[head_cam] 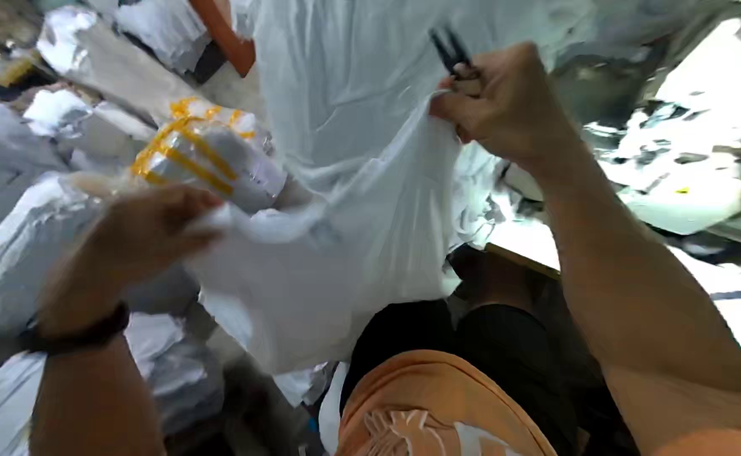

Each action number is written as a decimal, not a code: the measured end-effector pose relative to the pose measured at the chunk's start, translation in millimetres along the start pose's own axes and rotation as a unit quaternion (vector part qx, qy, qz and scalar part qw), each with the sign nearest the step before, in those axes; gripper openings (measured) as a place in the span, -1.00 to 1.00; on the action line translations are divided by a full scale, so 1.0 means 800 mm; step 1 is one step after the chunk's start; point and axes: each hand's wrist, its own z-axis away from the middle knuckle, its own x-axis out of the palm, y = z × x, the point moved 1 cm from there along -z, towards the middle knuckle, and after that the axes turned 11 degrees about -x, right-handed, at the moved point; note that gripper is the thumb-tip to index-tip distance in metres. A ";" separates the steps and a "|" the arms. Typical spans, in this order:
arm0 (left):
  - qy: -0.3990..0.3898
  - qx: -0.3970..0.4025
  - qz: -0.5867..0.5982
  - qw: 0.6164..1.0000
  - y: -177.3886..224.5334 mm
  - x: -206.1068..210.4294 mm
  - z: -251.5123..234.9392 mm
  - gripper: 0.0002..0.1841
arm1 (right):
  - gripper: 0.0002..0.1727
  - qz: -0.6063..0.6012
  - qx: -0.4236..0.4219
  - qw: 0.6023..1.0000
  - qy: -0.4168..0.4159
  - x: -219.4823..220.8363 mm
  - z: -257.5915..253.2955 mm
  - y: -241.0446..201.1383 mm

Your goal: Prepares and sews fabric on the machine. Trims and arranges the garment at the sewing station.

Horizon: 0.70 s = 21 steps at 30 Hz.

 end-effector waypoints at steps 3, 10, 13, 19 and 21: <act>0.222 -0.175 0.018 0.959 -0.145 -0.008 0.026 -0.53 | -0.69 0.086 -0.135 0.987 0.007 0.076 -0.002 -0.005; 0.192 -0.092 0.368 0.905 -0.217 0.015 0.228 -0.88 | -0.80 -0.040 -0.214 0.975 -0.046 0.218 0.039 -0.022; -0.003 -0.249 0.413 0.876 -0.217 0.125 0.257 -0.72 | -0.82 -0.055 -0.162 0.976 -0.135 0.282 0.099 0.023; -0.487 -0.350 0.149 0.786 -0.165 0.294 0.207 -0.67 | -0.75 0.021 0.053 0.902 -0.428 0.309 0.242 0.075; -0.412 -0.278 0.149 0.855 -0.115 0.292 0.141 -0.66 | -0.60 -0.018 0.090 0.887 -0.452 0.265 0.236 0.066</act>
